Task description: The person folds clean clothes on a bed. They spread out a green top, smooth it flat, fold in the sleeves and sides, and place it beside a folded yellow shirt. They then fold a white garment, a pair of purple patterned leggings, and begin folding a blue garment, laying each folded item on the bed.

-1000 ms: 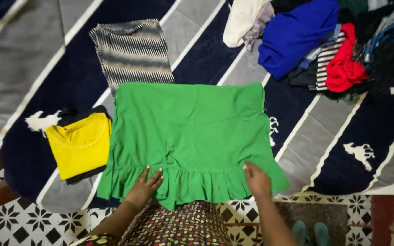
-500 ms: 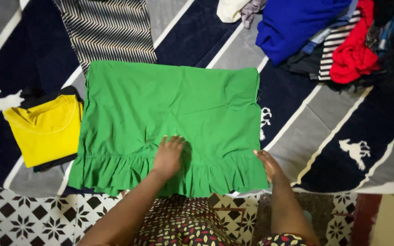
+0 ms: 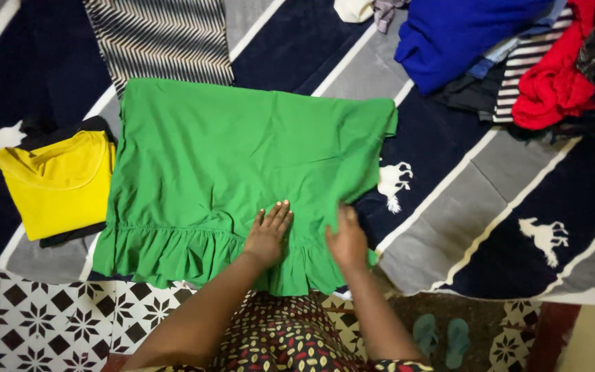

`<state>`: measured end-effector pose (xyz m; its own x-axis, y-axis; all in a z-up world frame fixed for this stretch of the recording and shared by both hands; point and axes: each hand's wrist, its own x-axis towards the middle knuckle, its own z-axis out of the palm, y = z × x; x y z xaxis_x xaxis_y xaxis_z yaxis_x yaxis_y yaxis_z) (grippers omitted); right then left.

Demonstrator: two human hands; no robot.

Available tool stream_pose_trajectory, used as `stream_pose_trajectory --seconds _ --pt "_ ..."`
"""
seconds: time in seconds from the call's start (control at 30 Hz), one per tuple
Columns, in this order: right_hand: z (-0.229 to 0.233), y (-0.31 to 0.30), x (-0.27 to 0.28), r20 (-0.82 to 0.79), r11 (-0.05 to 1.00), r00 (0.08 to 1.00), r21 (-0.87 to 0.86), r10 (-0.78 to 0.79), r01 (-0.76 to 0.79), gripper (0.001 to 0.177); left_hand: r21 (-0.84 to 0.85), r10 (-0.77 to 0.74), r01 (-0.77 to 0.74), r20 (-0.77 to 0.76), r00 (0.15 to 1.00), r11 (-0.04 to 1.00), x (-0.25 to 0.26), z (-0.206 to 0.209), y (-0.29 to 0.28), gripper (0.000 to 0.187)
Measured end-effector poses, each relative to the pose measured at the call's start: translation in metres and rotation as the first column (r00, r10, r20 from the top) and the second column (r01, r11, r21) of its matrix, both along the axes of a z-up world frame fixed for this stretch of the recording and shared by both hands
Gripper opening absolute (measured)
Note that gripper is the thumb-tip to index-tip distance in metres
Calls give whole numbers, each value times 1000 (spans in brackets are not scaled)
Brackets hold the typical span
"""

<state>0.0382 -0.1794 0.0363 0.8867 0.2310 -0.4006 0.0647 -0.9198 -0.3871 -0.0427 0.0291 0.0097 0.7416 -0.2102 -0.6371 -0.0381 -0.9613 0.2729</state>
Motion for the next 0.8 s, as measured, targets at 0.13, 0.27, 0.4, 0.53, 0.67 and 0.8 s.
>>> stream_pose_trajectory --seconds 0.13,0.27,0.4,0.53,0.67,0.8 --pt "18 35 -8 -78 995 994 -46 81 -84 70 -1 24 -24 13 1000 1000 0 -1 -2 77" --pt "8 19 -1 11 998 999 35 -51 51 73 -29 61 -59 74 995 998 0 -3 -3 72" --pt "-22 -34 -1 7 842 916 395 -401 366 80 -19 52 -53 -18 998 998 -1 0 -5 73" --pt "-36 -81 5 -709 366 441 270 -550 890 81 -2 24 -24 11 1000 1000 3 6 -3 74" --pt "-38 -87 17 -796 405 393 206 -461 891 95 -11 75 -74 102 992 997 4 12 -4 74" --pt "-42 -68 25 -757 489 523 310 -391 815 104 -104 269 -250 270 925 963 1 15 0 77"
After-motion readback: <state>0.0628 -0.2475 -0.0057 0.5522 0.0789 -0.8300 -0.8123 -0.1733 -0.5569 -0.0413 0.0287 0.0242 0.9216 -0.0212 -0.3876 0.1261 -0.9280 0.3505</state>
